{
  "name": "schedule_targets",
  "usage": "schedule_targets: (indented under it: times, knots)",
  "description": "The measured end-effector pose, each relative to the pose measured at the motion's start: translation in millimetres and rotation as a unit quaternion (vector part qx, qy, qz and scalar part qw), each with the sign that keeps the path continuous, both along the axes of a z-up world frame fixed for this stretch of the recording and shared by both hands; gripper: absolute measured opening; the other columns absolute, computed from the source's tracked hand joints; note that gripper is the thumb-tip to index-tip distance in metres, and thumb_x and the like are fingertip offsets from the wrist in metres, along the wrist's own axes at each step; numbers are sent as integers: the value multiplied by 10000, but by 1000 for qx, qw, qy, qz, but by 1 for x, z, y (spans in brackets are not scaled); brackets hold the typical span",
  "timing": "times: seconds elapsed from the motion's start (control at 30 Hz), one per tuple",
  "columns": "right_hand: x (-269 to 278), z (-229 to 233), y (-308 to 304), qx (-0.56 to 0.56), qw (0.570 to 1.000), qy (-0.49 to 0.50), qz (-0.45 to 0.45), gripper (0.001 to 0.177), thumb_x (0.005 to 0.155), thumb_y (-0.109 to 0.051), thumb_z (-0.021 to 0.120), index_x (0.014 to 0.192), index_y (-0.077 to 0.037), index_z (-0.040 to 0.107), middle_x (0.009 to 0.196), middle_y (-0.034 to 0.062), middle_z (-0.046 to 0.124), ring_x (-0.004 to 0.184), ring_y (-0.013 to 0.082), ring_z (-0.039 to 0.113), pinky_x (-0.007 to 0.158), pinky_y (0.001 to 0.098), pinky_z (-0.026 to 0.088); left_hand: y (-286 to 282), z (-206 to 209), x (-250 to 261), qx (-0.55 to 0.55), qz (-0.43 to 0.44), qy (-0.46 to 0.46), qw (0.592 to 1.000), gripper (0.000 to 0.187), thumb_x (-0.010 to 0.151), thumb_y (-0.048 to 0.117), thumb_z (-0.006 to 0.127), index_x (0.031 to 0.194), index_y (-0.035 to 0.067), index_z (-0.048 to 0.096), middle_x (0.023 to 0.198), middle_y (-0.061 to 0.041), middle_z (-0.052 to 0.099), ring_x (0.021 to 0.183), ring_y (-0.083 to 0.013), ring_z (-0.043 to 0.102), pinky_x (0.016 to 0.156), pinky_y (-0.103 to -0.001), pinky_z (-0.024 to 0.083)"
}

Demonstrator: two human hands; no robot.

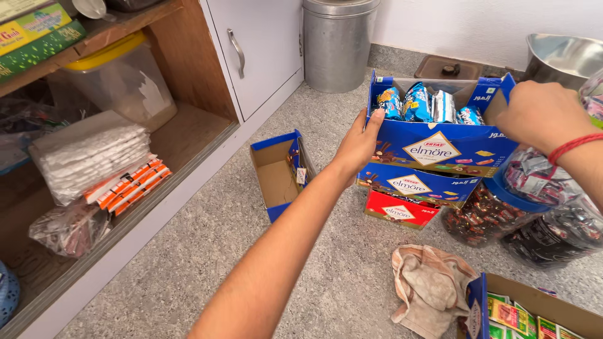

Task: The person organizes various snack bars and chocolate bars from the floor into cardboard boxes. They pick up items one by one and place them neatly into the boxes, then stack the filled boxes.

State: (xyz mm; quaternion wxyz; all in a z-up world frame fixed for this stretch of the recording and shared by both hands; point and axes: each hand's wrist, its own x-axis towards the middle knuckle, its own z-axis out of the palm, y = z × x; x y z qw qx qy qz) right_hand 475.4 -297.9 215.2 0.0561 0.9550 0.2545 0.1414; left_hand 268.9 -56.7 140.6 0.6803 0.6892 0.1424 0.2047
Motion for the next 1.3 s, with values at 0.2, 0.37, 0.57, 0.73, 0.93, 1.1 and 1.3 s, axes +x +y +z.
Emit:
schedule_targets:
  times: [0.2, 0.37, 0.57, 0.73, 0.93, 1.1, 1.3]
  knots:
    - [-64, 29, 18, 7, 999, -42, -1, 371, 936, -324, 641, 1003, -4, 817, 997, 323, 754, 915, 504, 738, 846, 536, 597, 8, 0, -9, 60, 50, 24, 997, 838, 937, 696, 403, 1505, 84, 467, 1432, -209, 590, 1318, -323, 574, 1095, -417, 422]
    - [-114, 43, 20, 109, 958, -191, 184, 235, 966, -160, 617, 1088, 4, 733, 1092, 225, 717, 966, 426, 703, 869, 517, 569, 46, -53, -57, 265, 98, 258, 924, 750, 974, 679, 436, 1318, 41, 627, 1423, -230, 592, 1335, -378, 560, 1127, -477, 417]
    - [-182, 15, 54, 108, 889, -123, 428, 320, 837, -159, 629, 1108, 4, 680, 1078, 179, 704, 983, 353, 671, 878, 467, 550, 82, -131, -120, 566, 43, 392, 724, 444, 871, 222, 698, 1285, 75, 629, 1405, -162, 601, 1383, -329, 498, 1209, -619, 154]
    - [-237, -17, 71, 114, 844, 28, 524, 255, 825, -170, 662, 1026, -14, 686, 1102, 125, 694, 982, 320, 677, 803, 428, 560, 61, -156, -142, 631, -75, 384, 670, 324, 952, 77, 600, 1275, 63, 617, 1176, -165, 708, 1157, -342, 669, 1189, -771, 114]
    - [-261, -55, 81, 24, 873, 159, 461, 219, 899, -225, 630, 1041, -65, 679, 1058, 105, 680, 964, 319, 679, 802, 446, 557, -8, -144, -170, 486, -182, 297, 802, 274, 988, 190, 569, 1215, 54, 637, 1072, -236, 730, 1043, -420, 696, 960, -565, 514]
    - [-254, -91, 79, -76, 900, 238, 357, 516, 860, -267, 671, 1349, -143, 564, 1172, 166, 637, 1020, 363, 682, 867, 475, 565, 17, -120, -178, 581, -105, 269, 761, 314, 911, 153, 572, 1202, 85, 667, 1277, -190, 665, 1224, -378, 604, 974, -567, 480]
    - [-238, -124, 66, -172, 906, 306, 237, 869, 909, -261, 637, 1643, -356, 182, 1523, 277, 341, 1065, 386, 702, 960, 458, 570, 78, -128, -211, 480, -14, 402, 780, 516, 851, 58, 653, 1321, 270, 662, 1581, -271, 324, 1342, -466, 440, 1079, -528, 418]
